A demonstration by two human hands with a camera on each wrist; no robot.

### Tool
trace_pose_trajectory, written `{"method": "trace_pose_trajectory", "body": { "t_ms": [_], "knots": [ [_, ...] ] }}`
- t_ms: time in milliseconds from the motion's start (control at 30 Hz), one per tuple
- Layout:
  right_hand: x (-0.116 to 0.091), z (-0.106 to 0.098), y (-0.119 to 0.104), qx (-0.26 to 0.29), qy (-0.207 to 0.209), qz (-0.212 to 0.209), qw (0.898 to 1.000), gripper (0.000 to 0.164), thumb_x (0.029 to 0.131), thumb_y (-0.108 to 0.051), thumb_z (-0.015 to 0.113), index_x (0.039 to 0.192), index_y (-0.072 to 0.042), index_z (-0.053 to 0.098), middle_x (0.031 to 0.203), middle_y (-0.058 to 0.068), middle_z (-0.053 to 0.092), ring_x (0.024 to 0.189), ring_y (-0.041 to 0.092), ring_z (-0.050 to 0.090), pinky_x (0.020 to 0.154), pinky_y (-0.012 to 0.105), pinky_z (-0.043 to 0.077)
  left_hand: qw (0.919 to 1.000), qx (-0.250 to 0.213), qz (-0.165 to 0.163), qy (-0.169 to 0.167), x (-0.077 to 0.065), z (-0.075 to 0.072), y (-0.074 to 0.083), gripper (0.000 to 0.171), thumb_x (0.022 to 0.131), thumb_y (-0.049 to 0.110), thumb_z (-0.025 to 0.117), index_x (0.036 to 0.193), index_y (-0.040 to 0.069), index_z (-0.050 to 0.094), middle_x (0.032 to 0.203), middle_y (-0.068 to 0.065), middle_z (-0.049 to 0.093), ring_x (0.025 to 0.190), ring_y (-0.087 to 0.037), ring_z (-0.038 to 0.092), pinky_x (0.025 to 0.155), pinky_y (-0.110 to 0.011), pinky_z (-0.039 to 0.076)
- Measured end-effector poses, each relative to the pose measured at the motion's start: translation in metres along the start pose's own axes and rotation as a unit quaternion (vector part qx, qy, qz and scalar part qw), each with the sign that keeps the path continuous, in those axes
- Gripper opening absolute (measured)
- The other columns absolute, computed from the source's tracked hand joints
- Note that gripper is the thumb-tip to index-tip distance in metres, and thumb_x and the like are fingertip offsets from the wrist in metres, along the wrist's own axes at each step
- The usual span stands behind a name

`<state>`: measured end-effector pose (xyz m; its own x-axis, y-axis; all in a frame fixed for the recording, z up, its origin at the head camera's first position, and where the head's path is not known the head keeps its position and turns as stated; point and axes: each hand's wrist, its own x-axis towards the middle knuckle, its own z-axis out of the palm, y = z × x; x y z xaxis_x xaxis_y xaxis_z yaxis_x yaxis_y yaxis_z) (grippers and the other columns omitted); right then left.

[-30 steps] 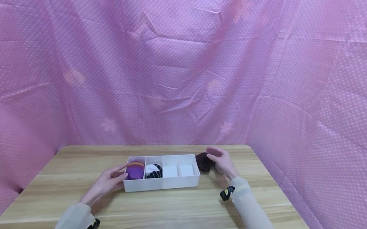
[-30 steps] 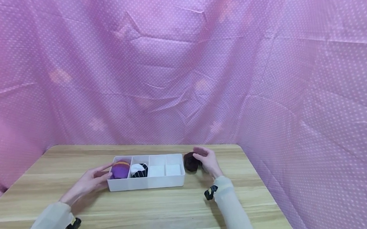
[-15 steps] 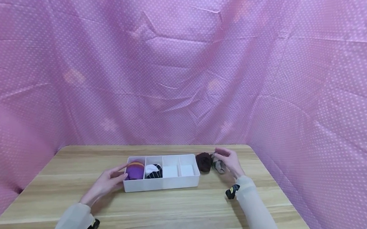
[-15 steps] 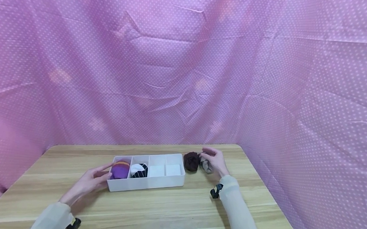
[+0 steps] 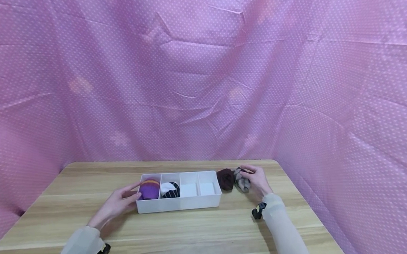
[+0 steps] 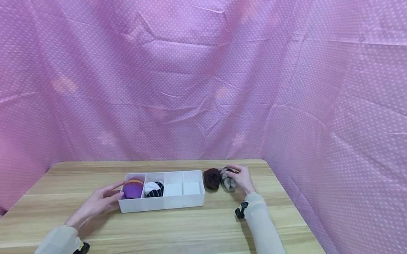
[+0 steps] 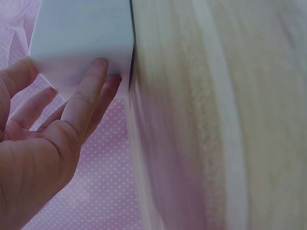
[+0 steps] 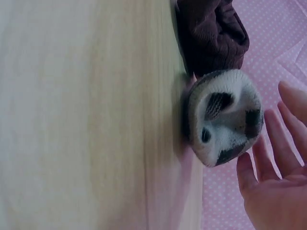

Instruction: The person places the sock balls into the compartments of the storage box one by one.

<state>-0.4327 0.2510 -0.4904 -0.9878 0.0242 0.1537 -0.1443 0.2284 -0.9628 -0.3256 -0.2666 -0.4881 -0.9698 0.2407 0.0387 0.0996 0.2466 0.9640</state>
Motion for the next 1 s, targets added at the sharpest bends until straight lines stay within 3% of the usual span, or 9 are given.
{"method": "trace_pose_trajectory", "body": {
  "t_ms": [133, 333, 533, 667, 833, 1000],
  "knots": [
    [0.002, 0.000, 0.005, 0.015, -0.026, 0.010, 0.999, 0.048, 0.085, -0.006, 0.074, 0.131, -0.001, 0.061, 0.136, 0.019, 0.059, 0.114, 0.017, 0.060, 0.088, 0.016, 0.055, 1.0000, 0.000, 0.003, -0.003, 0.000, 0.000, 0.000, 0.063, 0.100, 0.015, 0.057, 0.152, -0.001, 0.026, 0.140, -0.043, 0.038, 0.118, -0.044, 0.059, 0.096, -0.040, 0.057],
    [0.008, 0.002, 0.008, -0.022, -0.044, 0.014, 0.999, 0.052, 0.084, -0.010, 0.076, 0.133, -0.005, 0.060, 0.136, 0.015, 0.060, 0.121, 0.020, 0.055, 0.094, 0.017, 0.050, 0.9998, 0.004, -0.015, 0.015, 0.002, 0.000, -0.002, 0.063, 0.098, 0.019, 0.060, 0.152, 0.003, 0.030, 0.141, -0.041, 0.039, 0.118, -0.043, 0.060, 0.096, -0.041, 0.057],
    [0.008, 0.005, 0.009, -0.052, -0.055, 0.015, 0.997, 0.060, 0.084, -0.011, 0.076, 0.139, -0.003, 0.053, 0.143, 0.019, 0.053, 0.129, 0.032, 0.048, 0.112, 0.040, 0.040, 0.9997, 0.004, -0.016, 0.016, 0.001, 0.000, -0.003, 0.064, 0.098, 0.020, 0.061, 0.152, 0.003, 0.031, 0.141, -0.041, 0.040, 0.117, -0.043, 0.060, 0.097, -0.043, 0.056],
    [0.010, 0.003, 0.012, -0.059, -0.065, 0.028, 0.996, 0.065, 0.084, -0.016, 0.077, 0.142, -0.006, 0.050, 0.144, 0.018, 0.052, 0.129, 0.033, 0.047, 0.113, 0.045, 0.039, 0.9997, -0.004, -0.018, 0.015, 0.001, 0.000, -0.001, 0.063, 0.098, 0.018, 0.061, 0.152, 0.003, 0.031, 0.142, -0.040, 0.040, 0.118, -0.042, 0.060, 0.097, -0.042, 0.056],
    [0.012, 0.002, 0.017, -0.069, -0.067, 0.030, 0.995, 0.067, 0.084, -0.019, 0.077, 0.143, -0.007, 0.048, 0.143, 0.019, 0.051, 0.127, 0.033, 0.048, 0.108, 0.042, 0.043, 0.9998, -0.016, -0.011, 0.009, 0.001, 0.000, -0.001, 0.062, 0.098, 0.014, 0.060, 0.152, 0.003, 0.030, 0.143, -0.041, 0.038, 0.120, -0.043, 0.058, 0.096, -0.039, 0.057],
    [0.010, 0.003, 0.019, -0.040, -0.056, 0.042, 0.997, 0.063, 0.083, -0.013, 0.077, 0.141, -0.007, 0.051, 0.139, 0.019, 0.052, 0.121, 0.028, 0.050, 0.094, 0.027, 0.049, 0.9998, -0.008, -0.015, 0.013, -0.001, 0.000, 0.000, 0.062, 0.098, 0.016, 0.060, 0.151, 0.003, 0.031, 0.142, -0.040, 0.040, 0.120, -0.043, 0.058, 0.097, -0.040, 0.057]
  ]
}}
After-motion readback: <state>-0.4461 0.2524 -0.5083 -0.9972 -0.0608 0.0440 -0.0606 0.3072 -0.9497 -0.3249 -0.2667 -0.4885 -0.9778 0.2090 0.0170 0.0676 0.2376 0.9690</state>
